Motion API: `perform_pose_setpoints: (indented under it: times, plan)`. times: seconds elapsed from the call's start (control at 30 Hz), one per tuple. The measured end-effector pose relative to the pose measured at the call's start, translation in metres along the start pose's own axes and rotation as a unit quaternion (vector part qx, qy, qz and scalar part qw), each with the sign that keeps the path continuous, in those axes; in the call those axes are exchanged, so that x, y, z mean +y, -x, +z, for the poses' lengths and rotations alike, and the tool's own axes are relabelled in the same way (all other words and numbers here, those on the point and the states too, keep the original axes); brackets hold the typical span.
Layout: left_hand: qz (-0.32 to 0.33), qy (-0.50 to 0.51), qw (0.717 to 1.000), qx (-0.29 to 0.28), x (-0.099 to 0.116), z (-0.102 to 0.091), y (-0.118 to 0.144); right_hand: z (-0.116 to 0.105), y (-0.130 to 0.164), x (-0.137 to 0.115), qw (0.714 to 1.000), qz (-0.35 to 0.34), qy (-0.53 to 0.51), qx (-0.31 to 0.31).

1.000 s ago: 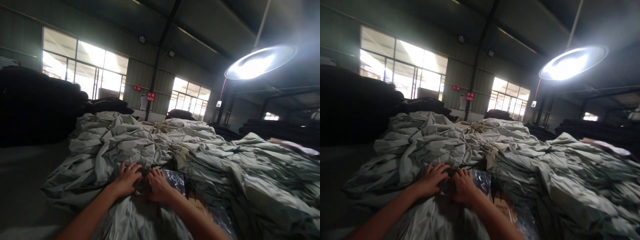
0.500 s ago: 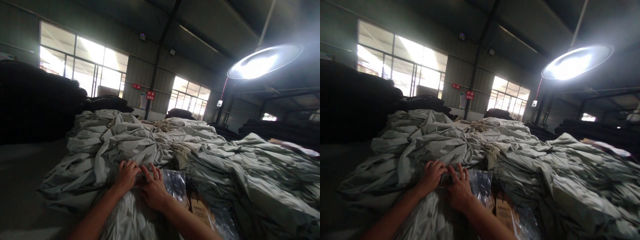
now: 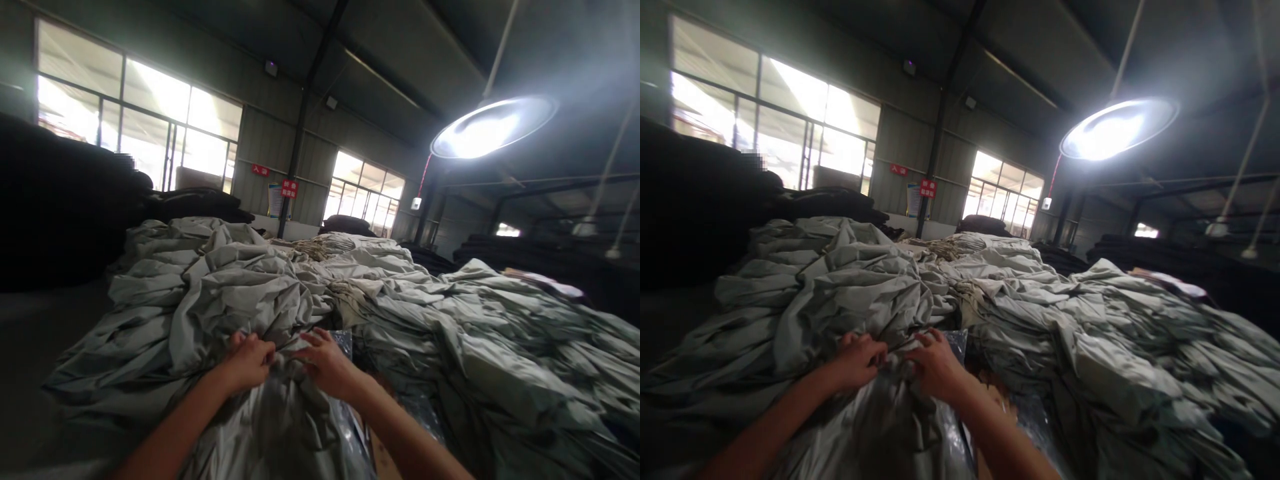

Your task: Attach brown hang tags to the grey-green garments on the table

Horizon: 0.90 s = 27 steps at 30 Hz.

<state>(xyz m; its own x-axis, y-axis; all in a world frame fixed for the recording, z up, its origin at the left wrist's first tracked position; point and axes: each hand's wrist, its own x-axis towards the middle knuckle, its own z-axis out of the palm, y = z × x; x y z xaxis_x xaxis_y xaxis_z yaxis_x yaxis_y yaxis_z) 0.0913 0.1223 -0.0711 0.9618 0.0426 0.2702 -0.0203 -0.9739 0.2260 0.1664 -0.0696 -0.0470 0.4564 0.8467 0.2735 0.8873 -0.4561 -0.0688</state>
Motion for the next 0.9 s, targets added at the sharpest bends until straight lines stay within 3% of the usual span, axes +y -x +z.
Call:
perform_pose_setpoints:
  times: [0.1,0.17,0.3,0.37,0.47,0.6,0.77,0.9]
  plan:
    - [0.036,0.027,0.999,0.013,0.026,-0.008,-0.006,-0.015,0.021,0.027,0.997,0.037,-0.014,0.068]
    - [0.092,0.061,0.994,0.006,0.049,-0.010,-0.013,-0.022,0.035,0.043,0.991,0.106,-0.010,0.077]
    - [0.247,0.132,0.957,-0.071,0.099,-0.003,-0.031,-0.028,0.064,0.063,0.964,0.261,0.039,0.027]
    - [0.281,0.136,0.945,-0.099,0.121,0.008,-0.037,-0.024,0.076,0.067,0.942,0.332,0.052,-0.011]
    - [0.250,0.129,0.952,-0.123,0.139,0.031,-0.038,-0.013,0.090,0.074,0.918,0.394,0.031,-0.041]
    - [0.169,0.180,0.961,-0.124,0.136,0.061,-0.035,0.001,0.097,0.093,0.920,0.385,-0.073,-0.011]
    - [0.089,0.378,0.914,-0.115,0.128,0.074,-0.043,0.002,0.092,0.117,0.909,0.376,-0.177,0.006]
    - [0.030,0.427,0.898,-0.100,0.133,0.080,-0.050,-0.001,0.086,0.123,0.899,0.363,-0.243,0.022]
